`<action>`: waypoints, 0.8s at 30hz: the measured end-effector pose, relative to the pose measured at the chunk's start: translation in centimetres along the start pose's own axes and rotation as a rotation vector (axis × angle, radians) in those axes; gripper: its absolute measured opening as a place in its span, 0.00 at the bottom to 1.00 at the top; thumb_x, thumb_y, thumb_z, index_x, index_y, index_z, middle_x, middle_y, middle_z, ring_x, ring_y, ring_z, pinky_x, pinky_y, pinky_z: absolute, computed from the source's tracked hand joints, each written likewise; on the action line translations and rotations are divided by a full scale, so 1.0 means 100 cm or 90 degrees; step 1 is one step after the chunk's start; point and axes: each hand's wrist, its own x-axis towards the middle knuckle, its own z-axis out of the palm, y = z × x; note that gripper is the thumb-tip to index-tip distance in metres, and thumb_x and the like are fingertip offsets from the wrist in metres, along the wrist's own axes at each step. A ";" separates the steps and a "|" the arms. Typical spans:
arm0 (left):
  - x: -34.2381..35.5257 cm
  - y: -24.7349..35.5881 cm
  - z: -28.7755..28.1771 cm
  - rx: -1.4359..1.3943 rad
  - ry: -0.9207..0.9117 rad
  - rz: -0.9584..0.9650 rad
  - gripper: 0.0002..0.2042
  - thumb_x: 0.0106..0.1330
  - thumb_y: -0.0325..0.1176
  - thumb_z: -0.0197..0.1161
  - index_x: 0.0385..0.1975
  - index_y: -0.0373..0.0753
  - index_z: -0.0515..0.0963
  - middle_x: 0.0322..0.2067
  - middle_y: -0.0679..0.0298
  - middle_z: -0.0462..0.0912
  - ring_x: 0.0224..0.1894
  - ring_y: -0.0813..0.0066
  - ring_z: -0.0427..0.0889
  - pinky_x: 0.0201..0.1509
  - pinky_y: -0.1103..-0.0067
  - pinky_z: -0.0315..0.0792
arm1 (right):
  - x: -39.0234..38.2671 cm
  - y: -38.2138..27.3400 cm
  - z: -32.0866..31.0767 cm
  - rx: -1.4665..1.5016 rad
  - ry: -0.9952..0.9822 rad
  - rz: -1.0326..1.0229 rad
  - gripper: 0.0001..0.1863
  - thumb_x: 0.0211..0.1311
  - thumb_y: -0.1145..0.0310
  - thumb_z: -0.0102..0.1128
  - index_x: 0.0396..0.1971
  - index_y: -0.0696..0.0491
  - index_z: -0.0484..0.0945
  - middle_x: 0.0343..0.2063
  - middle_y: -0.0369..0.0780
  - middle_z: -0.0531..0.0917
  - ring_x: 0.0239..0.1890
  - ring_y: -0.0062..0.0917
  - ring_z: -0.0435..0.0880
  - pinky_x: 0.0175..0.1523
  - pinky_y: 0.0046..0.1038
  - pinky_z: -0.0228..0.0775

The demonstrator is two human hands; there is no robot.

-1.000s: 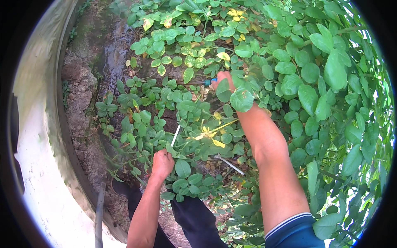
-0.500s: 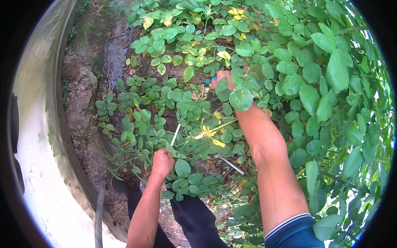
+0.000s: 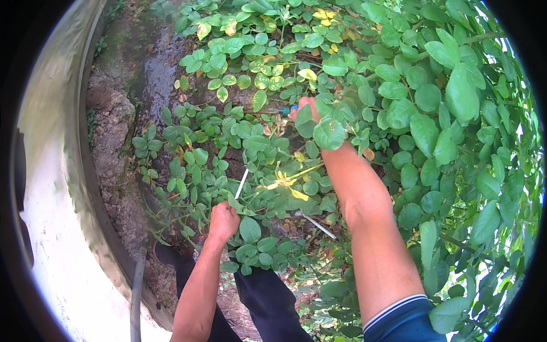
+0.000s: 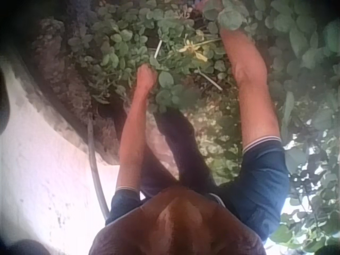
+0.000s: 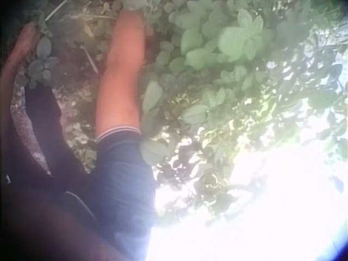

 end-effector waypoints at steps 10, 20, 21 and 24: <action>0.006 -0.009 0.009 -0.012 -0.029 0.002 0.09 0.52 0.28 0.57 0.28 0.29 0.79 0.30 0.38 0.79 0.36 0.39 0.79 0.43 0.58 0.74 | -0.003 0.001 0.011 -0.016 0.080 -0.040 0.21 0.53 0.53 0.62 0.32 0.59 0.80 0.35 0.53 0.81 0.41 0.48 0.80 0.47 0.44 0.73; 0.006 -0.008 0.005 -0.049 -0.022 -0.011 0.09 0.51 0.29 0.59 0.29 0.30 0.79 0.31 0.39 0.80 0.37 0.40 0.79 0.43 0.60 0.74 | -0.012 0.009 0.018 -0.058 0.217 -0.194 0.17 0.52 0.56 0.67 0.25 0.55 0.75 0.23 0.46 0.78 0.28 0.44 0.80 0.32 0.42 0.73; 0.006 -0.008 0.005 -0.046 -0.022 -0.014 0.10 0.51 0.30 0.59 0.29 0.30 0.79 0.30 0.39 0.79 0.37 0.40 0.79 0.44 0.60 0.74 | -0.014 0.008 0.015 -0.024 0.210 -0.220 0.15 0.53 0.58 0.66 0.27 0.55 0.76 0.24 0.47 0.79 0.27 0.46 0.79 0.31 0.42 0.73; 0.006 -0.004 0.004 -0.037 -0.040 -0.035 0.10 0.51 0.30 0.59 0.28 0.29 0.78 0.30 0.39 0.79 0.37 0.40 0.79 0.44 0.59 0.74 | -0.011 0.002 0.004 -0.007 0.219 -0.199 0.11 0.49 0.65 0.67 0.21 0.57 0.77 0.23 0.51 0.80 0.27 0.47 0.81 0.31 0.44 0.72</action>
